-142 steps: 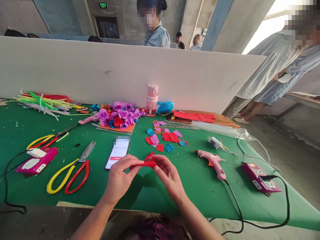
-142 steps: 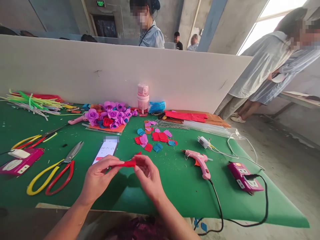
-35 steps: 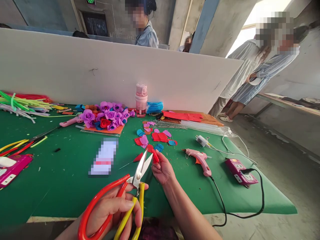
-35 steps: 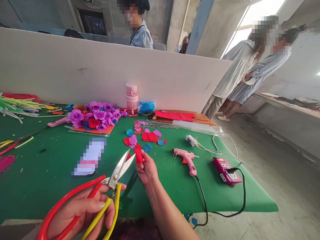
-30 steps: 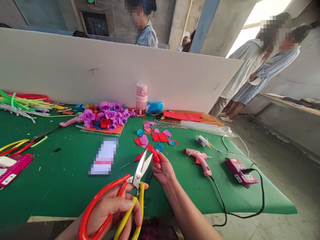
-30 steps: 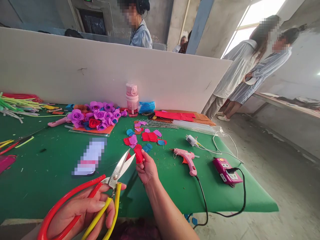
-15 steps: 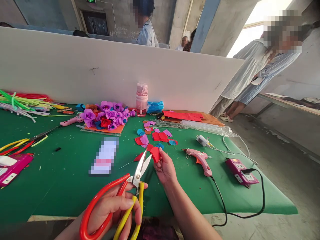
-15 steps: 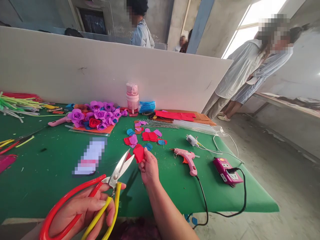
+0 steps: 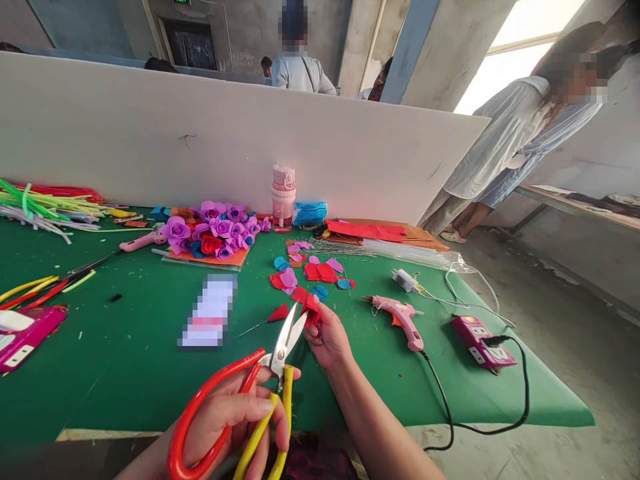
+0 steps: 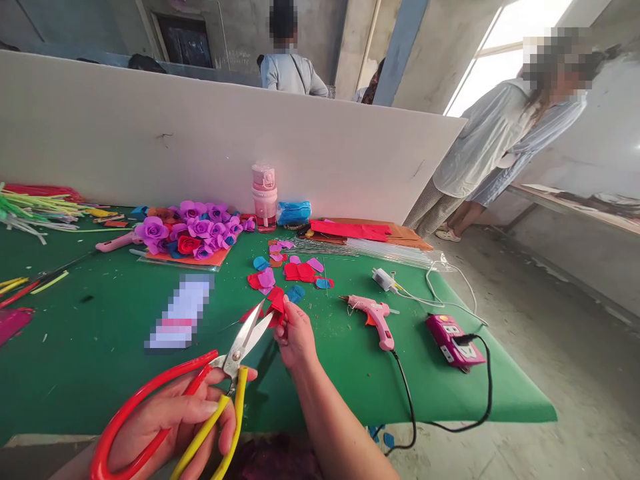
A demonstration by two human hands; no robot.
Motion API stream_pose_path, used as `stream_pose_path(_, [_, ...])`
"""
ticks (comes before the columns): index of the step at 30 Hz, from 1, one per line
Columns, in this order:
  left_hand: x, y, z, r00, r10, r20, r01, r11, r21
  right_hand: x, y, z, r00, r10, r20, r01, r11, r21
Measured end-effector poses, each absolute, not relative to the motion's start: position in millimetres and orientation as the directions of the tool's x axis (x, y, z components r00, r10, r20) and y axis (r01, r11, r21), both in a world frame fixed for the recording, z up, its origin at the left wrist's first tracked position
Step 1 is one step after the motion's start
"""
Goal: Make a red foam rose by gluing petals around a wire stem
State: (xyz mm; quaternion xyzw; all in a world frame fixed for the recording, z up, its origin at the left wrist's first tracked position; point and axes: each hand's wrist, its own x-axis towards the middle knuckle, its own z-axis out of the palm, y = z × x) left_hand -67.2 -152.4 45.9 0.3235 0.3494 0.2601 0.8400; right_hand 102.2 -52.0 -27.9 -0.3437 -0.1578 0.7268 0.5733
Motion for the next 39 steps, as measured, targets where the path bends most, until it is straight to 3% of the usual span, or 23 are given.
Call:
stream_pose_path(7, [-62,-150,48,0.634,0.655,-0.411,-0.220,0.663,0.716,104,-48,-32,-0.239,0.884,-0.401,-0.794,-0.416,-0.443])
stream_pose_path(17, [-59,-150,53,0.598,0.667,-0.444,-0.231,0.675,0.701,107,-45,-36,-0.287,0.870,-0.402,-0.845,-0.427,-0.322])
stream_pose_path(39, [-58,-152,53,0.617,0.671,-0.411,-0.236,0.656,0.717,108,-45,-32,-0.299,0.871,-0.390,-0.847,-0.431,-0.311])
